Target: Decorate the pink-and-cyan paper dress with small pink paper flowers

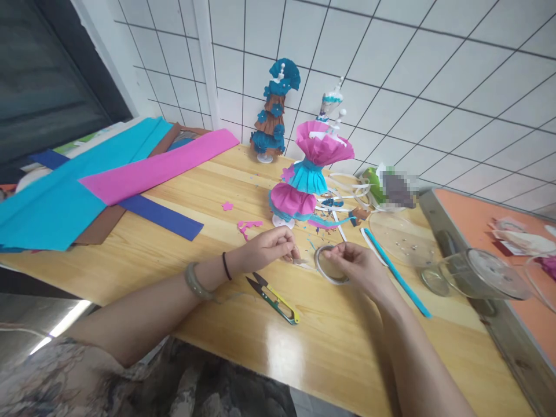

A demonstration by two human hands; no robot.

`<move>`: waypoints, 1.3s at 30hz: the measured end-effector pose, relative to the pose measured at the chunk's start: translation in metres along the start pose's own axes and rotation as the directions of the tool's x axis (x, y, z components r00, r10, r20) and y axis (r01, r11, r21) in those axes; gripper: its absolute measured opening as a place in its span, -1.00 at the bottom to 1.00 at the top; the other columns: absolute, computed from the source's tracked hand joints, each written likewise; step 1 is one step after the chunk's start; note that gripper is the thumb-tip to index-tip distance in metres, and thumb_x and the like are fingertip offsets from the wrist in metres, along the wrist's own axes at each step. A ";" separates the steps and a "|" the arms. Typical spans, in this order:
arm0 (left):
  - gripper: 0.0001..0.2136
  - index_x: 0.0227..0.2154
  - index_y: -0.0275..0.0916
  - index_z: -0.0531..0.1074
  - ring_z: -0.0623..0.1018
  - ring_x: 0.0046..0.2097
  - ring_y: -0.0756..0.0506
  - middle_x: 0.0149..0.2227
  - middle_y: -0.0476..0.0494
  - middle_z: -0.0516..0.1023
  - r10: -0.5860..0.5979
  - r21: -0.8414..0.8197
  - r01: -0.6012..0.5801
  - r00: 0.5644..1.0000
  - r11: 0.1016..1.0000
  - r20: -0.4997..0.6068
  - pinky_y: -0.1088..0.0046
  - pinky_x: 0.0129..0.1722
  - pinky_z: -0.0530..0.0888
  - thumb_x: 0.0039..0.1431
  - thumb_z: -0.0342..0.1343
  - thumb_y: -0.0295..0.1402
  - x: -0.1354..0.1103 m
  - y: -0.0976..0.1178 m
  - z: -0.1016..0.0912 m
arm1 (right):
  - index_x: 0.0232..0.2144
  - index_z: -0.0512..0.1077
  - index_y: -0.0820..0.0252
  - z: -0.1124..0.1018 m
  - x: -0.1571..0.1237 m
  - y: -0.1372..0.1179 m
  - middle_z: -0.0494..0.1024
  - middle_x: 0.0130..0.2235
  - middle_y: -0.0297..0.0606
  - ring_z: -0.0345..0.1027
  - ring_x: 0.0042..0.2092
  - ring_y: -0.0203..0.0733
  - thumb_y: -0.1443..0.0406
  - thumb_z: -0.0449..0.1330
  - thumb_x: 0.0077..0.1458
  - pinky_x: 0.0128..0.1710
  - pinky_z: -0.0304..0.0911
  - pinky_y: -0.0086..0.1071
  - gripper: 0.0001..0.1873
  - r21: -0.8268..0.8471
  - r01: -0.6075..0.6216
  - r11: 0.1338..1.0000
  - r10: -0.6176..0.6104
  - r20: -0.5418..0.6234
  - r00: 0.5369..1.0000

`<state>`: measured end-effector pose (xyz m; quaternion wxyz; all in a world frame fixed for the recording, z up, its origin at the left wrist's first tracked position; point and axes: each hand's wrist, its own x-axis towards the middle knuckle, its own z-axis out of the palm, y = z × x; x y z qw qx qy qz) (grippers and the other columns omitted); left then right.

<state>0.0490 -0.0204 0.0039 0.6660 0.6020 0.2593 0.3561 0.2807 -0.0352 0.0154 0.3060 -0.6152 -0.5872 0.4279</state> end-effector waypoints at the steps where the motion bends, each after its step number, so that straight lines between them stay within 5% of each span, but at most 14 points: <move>1: -0.80 -0.40 -0.31 0.22 0.50 -0.24 -0.05 -0.35 -0.19 0.50 0.003 -0.015 -0.003 1.000 1.000 -0.001 0.35 -0.18 0.38 0.14 0.00 -0.24 0.000 0.000 -0.001 | -0.52 0.30 0.24 0.001 -0.002 0.001 0.29 -0.59 -0.42 0.08 -0.58 -0.43 0.12 0.28 -0.17 -0.61 0.01 -0.52 -0.68 -0.077 0.033 0.996 -0.029 0.050 0.998; 6: -0.80 -0.42 -0.30 0.21 0.52 -0.26 -0.08 -0.43 -0.13 0.49 -0.020 -0.106 0.021 1.000 0.994 0.011 0.28 -0.16 0.38 0.11 0.04 -0.25 0.001 0.000 -0.002 | -0.44 0.29 0.20 0.003 -0.006 0.008 0.32 -0.53 -0.40 0.14 -0.52 -0.37 0.23 0.15 -0.06 -0.54 0.08 -0.48 -0.84 -0.317 0.177 0.932 -0.107 0.226 0.968; 12: -0.81 -0.42 -0.29 0.24 0.45 -0.01 -0.11 -0.43 -0.14 0.54 -0.006 -0.078 0.013 0.996 0.997 0.088 0.25 0.04 0.25 0.11 0.05 -0.26 -0.001 -0.002 -0.001 | -0.15 0.33 0.20 0.007 -0.001 0.008 0.42 -0.51 -0.35 0.25 -0.50 -0.28 0.30 0.03 -0.03 -0.47 0.13 -0.43 -0.67 -0.548 0.205 0.811 -0.170 0.115 0.979; 18: -0.80 -0.42 -0.29 0.24 0.52 -0.13 -0.11 -0.37 -0.20 0.56 -0.013 -0.047 0.016 0.998 0.999 0.065 0.24 -0.05 0.34 0.09 0.06 -0.25 -0.003 0.000 0.003 | -0.15 0.41 0.19 0.008 0.005 0.010 0.48 -0.43 -0.22 0.32 -0.44 -0.22 0.32 -0.03 0.01 -0.43 0.12 -0.41 -0.65 -0.723 0.152 0.674 -0.211 0.009 0.977; 28: -0.81 -0.40 -0.31 0.26 0.53 -0.28 -0.04 -0.40 -0.18 0.54 -0.032 0.055 0.033 0.999 0.998 -0.007 0.36 -0.19 0.39 0.10 0.05 -0.26 -0.001 -0.005 -0.003 | -0.13 0.37 0.27 -0.003 0.010 0.017 0.49 -0.40 -0.22 0.33 -0.42 -0.21 0.27 0.04 0.01 -0.39 0.18 -0.36 -0.64 -0.615 0.009 0.789 -0.161 -0.192 0.968; 32: -0.77 -0.44 -0.34 0.31 0.50 -0.39 0.01 -0.47 -0.15 0.53 -0.125 0.070 0.128 0.991 0.989 -0.039 0.47 -0.33 0.41 0.05 0.09 -0.23 0.002 -0.004 -0.001 | -0.17 0.39 0.23 0.007 -0.003 0.003 0.43 -0.37 -0.20 0.29 -0.40 -0.22 0.26 0.00 0.08 -0.39 0.20 -0.33 -0.70 -0.591 0.203 0.781 -0.400 -0.223 0.889; 36: -0.74 -0.44 -0.36 0.36 0.46 -0.44 0.05 -0.47 -0.13 0.52 -0.156 0.065 0.156 0.988 0.986 -0.016 0.52 -0.38 0.40 0.02 0.12 -0.21 0.004 -0.004 -0.001 | -0.24 0.40 0.18 0.027 -0.016 -0.009 0.44 -0.32 -0.17 0.31 -0.35 -0.22 0.29 0.05 0.10 -0.33 0.25 -0.32 -0.81 -0.394 0.556 0.732 -0.619 -0.046 0.784; 39: -0.72 -0.44 -0.36 0.38 0.46 -0.45 0.05 -0.47 -0.12 0.51 -0.157 0.055 0.158 0.987 0.986 -0.008 0.52 -0.38 0.40 0.00 0.13 -0.18 0.003 -0.005 -0.003 | -0.26 0.39 0.15 0.038 -0.020 -0.012 0.46 -0.32 -0.16 0.34 -0.32 -0.20 0.31 0.07 0.10 -0.31 0.27 -0.30 -0.85 -0.309 0.638 0.706 -0.658 0.049 0.751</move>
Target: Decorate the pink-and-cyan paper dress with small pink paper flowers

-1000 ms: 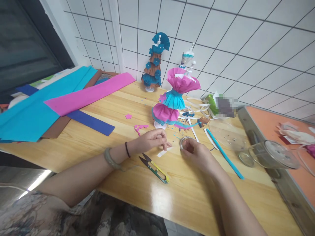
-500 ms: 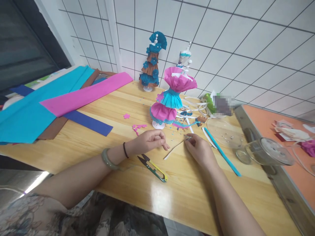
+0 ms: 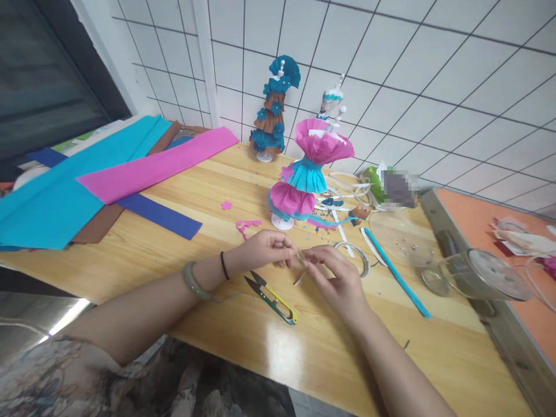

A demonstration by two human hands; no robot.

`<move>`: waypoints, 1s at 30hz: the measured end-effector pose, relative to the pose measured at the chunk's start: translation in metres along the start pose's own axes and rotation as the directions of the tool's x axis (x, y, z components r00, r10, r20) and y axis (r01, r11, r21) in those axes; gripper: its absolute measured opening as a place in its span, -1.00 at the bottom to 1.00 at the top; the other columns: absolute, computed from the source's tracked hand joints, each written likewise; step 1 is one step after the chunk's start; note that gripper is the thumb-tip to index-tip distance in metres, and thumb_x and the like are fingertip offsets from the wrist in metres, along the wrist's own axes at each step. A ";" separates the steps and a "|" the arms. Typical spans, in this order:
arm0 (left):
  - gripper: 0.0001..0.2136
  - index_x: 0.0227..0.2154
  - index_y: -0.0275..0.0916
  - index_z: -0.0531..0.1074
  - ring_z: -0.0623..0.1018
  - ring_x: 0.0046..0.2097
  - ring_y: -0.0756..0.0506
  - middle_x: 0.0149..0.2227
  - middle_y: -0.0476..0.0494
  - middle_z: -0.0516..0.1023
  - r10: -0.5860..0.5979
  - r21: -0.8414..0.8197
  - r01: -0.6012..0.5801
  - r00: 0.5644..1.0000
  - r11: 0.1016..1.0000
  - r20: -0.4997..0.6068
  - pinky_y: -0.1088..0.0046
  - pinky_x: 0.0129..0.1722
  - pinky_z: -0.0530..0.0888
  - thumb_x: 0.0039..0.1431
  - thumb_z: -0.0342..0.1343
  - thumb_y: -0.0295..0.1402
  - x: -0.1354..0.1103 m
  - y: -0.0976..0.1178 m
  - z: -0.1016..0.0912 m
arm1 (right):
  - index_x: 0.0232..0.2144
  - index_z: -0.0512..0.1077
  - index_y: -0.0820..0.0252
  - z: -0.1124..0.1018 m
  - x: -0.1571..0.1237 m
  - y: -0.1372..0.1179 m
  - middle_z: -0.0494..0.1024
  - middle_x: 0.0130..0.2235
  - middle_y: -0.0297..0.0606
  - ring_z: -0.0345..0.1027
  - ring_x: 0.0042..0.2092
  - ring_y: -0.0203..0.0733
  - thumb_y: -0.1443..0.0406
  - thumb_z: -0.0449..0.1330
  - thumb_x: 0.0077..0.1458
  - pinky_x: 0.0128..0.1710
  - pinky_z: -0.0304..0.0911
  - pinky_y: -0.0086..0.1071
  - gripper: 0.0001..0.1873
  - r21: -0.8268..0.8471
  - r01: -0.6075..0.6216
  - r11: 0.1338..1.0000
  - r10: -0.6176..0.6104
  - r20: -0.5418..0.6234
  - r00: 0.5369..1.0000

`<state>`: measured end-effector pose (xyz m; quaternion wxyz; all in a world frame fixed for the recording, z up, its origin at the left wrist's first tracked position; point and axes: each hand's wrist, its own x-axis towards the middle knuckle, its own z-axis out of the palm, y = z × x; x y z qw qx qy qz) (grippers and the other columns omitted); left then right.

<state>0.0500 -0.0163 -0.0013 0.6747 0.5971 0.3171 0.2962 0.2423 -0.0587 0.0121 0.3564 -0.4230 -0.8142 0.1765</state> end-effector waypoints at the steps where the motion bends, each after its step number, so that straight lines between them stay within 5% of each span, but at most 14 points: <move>1: -0.72 -0.44 -0.37 0.39 0.46 -0.45 0.05 -0.48 -0.11 0.50 -0.001 0.000 0.001 1.000 1.000 0.005 0.52 -0.39 0.40 -0.01 0.13 -0.18 0.000 0.000 0.000 | -0.26 0.39 0.15 0.002 0.000 -0.001 0.46 -0.32 -0.17 0.34 -0.32 -0.21 0.31 0.07 0.10 -0.31 0.28 -0.30 -0.86 0.012 0.003 1.000 -0.003 0.012 1.000; 18: -0.69 -0.19 -0.35 0.46 0.49 -0.29 -0.01 -0.36 -0.18 0.55 0.090 0.198 -0.121 0.983 0.973 0.159 0.48 -0.25 0.40 0.14 -0.01 -0.24 -0.006 0.000 -0.005 | -0.33 0.44 0.13 0.006 -0.002 0.004 0.52 -0.37 -0.22 0.39 -0.32 -0.20 0.35 0.13 0.07 -0.32 0.29 -0.32 -0.89 -0.023 0.016 1.000 -0.017 -0.051 0.999; 24: -0.67 -0.23 -0.38 0.47 0.49 -0.37 0.01 -0.39 -0.20 0.56 0.033 0.054 -0.041 0.990 0.998 0.136 0.49 -0.34 0.39 0.11 0.03 -0.20 -0.005 0.000 -0.003 | -0.28 0.45 0.15 0.002 -0.004 0.007 0.55 -0.35 -0.22 0.40 -0.33 -0.21 0.47 0.19 -0.02 -0.36 0.24 -0.31 -0.78 -0.193 0.249 0.949 -0.275 -0.123 0.953; 30: -0.67 -0.19 -0.36 0.45 0.50 -0.39 0.02 -0.41 -0.19 0.56 -0.091 -0.194 0.126 0.980 0.973 0.180 0.51 -0.37 0.36 0.05 0.11 -0.21 -0.005 0.003 -0.006 | -0.33 0.41 0.16 -0.001 -0.003 -0.002 0.54 -0.39 -0.25 0.38 -0.36 -0.23 0.47 0.19 -0.03 -0.36 0.23 -0.31 -0.82 -0.147 0.217 0.965 -0.235 -0.118 0.965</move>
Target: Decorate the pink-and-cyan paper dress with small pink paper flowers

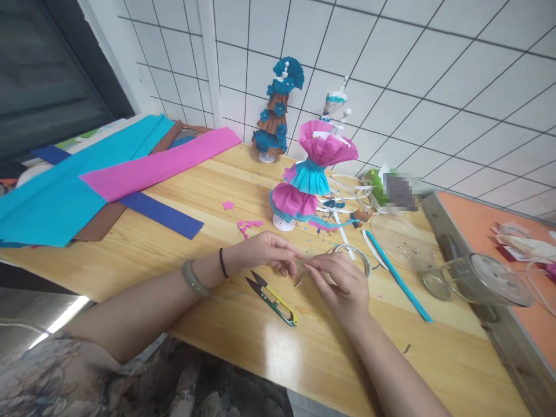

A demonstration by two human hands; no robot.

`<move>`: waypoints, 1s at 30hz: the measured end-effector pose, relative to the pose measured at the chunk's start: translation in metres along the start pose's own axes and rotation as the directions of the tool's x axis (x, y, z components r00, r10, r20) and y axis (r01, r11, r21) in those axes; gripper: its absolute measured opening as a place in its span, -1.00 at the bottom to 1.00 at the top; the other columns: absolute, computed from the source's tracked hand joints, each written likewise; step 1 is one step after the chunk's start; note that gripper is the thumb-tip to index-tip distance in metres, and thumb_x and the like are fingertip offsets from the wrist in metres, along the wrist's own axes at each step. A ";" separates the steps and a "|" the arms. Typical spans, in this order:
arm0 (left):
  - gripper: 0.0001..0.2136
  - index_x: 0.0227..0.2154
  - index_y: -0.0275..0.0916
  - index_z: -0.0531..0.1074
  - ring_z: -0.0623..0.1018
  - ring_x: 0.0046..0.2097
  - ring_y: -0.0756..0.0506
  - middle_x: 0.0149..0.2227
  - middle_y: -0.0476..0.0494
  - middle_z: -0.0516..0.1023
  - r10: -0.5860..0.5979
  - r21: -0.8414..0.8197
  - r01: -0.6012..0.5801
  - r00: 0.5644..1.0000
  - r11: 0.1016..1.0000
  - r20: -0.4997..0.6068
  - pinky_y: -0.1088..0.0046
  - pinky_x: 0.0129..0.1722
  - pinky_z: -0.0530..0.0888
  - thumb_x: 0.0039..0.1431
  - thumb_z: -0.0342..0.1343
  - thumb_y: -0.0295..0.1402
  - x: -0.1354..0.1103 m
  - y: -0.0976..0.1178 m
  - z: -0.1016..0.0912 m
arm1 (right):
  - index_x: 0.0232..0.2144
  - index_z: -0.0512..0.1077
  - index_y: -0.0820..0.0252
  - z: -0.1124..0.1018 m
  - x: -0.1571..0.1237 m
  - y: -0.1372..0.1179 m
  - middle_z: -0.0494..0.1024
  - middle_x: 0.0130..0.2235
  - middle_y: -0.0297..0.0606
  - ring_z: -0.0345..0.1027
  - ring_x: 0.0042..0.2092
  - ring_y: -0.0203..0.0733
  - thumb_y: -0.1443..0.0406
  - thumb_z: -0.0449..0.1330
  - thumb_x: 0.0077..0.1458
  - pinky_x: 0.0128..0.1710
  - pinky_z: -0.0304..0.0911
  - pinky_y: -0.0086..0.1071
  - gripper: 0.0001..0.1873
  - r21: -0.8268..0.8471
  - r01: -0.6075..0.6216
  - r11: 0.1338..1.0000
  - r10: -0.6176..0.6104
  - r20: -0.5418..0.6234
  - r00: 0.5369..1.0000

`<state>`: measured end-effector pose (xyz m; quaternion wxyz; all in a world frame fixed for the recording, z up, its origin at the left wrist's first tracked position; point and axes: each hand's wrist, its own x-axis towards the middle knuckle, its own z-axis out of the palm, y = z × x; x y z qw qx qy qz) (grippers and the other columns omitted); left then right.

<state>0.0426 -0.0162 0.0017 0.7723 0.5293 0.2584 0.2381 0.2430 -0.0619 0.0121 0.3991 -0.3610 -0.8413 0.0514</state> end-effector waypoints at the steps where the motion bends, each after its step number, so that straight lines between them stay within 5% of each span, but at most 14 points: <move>1: -0.66 -0.19 -0.36 0.45 0.50 -0.39 0.02 -0.41 -0.19 0.55 -0.003 -0.011 0.003 1.000 1.000 0.002 0.51 -0.37 0.36 0.04 0.13 -0.21 0.000 0.001 0.000 | -0.35 0.40 0.16 0.000 0.001 -0.001 0.53 -0.41 -0.26 0.38 -0.37 -0.23 0.47 0.19 -0.03 -0.37 0.23 -0.32 -0.83 0.013 -0.016 1.000 0.016 -0.003 1.000; 12: -0.66 -0.33 -0.37 0.47 0.48 -0.37 0.03 -0.43 -0.14 0.52 0.038 0.295 -0.059 0.996 0.954 0.077 0.54 -0.34 0.38 0.12 -0.01 -0.15 -0.001 0.001 0.007 | -0.48 0.34 0.18 0.004 0.002 -0.003 0.44 -0.52 -0.31 0.29 -0.48 -0.29 0.35 0.15 0.04 -0.42 0.15 -0.37 -0.93 -0.073 -0.083 0.994 0.092 0.135 0.987; 19: -0.74 -0.45 -0.37 0.47 0.35 -0.52 0.11 -0.52 -0.05 0.47 0.183 0.730 -0.227 0.973 0.645 0.142 0.63 -0.52 0.22 0.16 -0.07 -0.33 -0.006 0.002 0.008 | -0.58 0.23 0.15 0.010 -0.003 0.001 0.36 -0.58 -0.37 0.23 -0.53 -0.32 0.21 0.15 0.00 -0.51 0.16 -0.45 -0.78 -0.065 -0.382 0.922 0.387 0.224 0.895; 30: -0.57 -0.57 -0.37 0.39 0.37 -0.50 0.09 -0.55 -0.06 0.42 0.092 0.564 -0.158 0.985 0.811 0.144 0.61 -0.46 0.29 0.17 -0.13 -0.10 -0.007 0.005 0.012 | -0.59 0.21 0.15 0.010 -0.002 0.000 0.27 -0.61 -0.41 0.15 -0.54 -0.35 0.24 0.14 -0.02 -0.54 0.12 -0.48 -0.78 -0.001 -0.337 0.942 0.332 0.175 0.927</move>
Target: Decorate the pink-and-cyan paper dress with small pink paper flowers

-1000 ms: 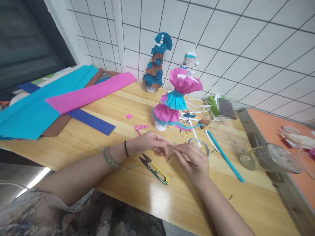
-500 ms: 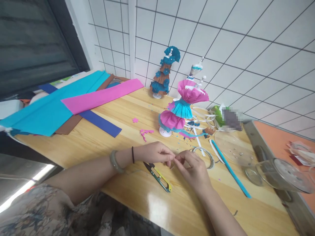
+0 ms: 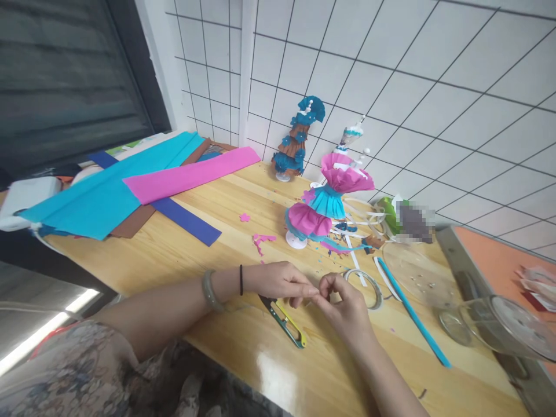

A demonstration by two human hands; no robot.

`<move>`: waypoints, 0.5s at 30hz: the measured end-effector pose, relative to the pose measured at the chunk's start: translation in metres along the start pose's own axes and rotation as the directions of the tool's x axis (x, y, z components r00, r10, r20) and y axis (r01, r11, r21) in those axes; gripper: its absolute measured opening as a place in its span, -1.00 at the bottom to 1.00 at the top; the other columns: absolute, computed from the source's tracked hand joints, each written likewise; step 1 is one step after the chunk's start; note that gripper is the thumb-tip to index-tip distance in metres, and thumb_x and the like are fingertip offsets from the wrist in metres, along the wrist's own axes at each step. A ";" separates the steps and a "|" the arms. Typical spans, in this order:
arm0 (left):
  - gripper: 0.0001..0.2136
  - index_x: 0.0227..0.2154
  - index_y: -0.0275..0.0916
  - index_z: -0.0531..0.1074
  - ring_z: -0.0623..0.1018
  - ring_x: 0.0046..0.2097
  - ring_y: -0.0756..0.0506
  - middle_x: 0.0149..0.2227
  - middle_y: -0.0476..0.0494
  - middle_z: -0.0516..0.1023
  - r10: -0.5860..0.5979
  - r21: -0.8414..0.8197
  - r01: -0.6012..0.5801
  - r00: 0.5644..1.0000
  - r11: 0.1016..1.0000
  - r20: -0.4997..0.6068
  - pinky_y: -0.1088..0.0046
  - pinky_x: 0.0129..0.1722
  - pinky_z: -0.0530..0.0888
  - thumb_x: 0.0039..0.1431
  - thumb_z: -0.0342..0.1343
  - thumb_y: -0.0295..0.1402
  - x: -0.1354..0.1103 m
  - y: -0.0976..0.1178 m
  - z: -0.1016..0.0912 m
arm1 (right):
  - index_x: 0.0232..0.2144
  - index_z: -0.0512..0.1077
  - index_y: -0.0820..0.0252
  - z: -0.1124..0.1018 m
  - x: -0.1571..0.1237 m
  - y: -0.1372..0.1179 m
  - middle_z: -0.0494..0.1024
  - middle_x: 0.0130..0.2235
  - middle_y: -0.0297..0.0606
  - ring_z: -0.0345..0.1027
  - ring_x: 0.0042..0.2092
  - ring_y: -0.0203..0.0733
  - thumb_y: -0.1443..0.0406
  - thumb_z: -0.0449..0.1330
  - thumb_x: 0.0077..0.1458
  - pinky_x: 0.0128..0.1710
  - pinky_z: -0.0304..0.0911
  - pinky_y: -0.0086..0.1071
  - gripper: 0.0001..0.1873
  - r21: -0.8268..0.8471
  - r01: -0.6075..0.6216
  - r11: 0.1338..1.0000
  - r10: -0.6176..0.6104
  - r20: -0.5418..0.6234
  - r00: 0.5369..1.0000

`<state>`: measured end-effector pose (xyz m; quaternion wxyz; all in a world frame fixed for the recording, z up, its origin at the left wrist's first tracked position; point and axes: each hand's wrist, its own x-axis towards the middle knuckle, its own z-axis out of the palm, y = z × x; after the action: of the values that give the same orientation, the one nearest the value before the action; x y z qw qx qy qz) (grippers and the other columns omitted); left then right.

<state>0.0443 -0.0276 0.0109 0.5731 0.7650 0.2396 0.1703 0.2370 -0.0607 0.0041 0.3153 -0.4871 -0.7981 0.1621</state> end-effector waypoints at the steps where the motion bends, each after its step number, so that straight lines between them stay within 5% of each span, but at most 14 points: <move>1: -0.56 -0.57 -0.36 0.40 0.37 -0.50 0.09 -0.55 -0.06 0.42 0.010 -0.014 -0.011 1.000 1.000 -0.018 0.61 -0.45 0.29 0.16 -0.12 -0.09 0.000 0.000 -0.002 | -0.58 0.23 0.15 -0.001 0.000 0.001 0.28 -0.60 -0.40 0.16 -0.54 -0.35 0.23 0.14 -0.01 -0.54 0.12 -0.48 -0.79 0.020 -0.013 1.000 0.013 0.006 1.000; 6: -0.53 -0.60 -0.36 0.41 0.39 -0.45 0.06 -0.57 -0.07 0.42 0.046 -0.110 -0.055 0.995 0.992 -0.085 0.58 -0.39 0.30 0.13 -0.10 -0.03 -0.001 0.000 -0.008 | -0.53 0.26 0.16 -0.004 0.000 0.003 0.31 -0.58 -0.39 0.19 -0.53 -0.34 0.20 0.14 0.03 -0.51 0.16 -0.46 -0.80 0.079 -0.016 0.997 0.016 -0.005 1.000; 11: -0.51 -0.59 -0.36 0.38 0.37 -0.49 0.07 -0.58 -0.06 0.39 0.003 -0.146 0.000 1.000 0.989 0.022 0.57 -0.44 0.30 0.13 -0.14 -0.01 0.001 0.003 -0.003 | -0.55 0.24 0.15 -0.004 0.002 -0.003 0.27 -0.60 -0.41 0.16 -0.55 -0.35 0.23 0.14 0.03 -0.54 0.15 -0.46 -0.80 0.045 0.067 0.997 -0.065 -0.030 0.997; 15: -0.51 -0.61 -0.35 0.35 0.37 -0.50 0.07 -0.58 -0.06 0.38 -0.034 -0.164 0.035 0.999 0.986 0.012 0.56 -0.45 0.30 0.12 -0.13 0.01 0.001 0.003 -0.003 | -0.52 0.29 0.16 -0.007 0.003 -0.005 0.34 -0.58 -0.38 0.21 -0.54 -0.34 0.24 0.14 0.04 -0.54 0.19 -0.47 -0.84 0.103 0.022 0.994 -0.019 -0.030 0.999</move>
<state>0.0447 -0.0256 0.0149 0.6382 0.7117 0.2352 0.1759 0.2378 -0.0610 0.0134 0.3531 -0.4642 -0.7891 0.1926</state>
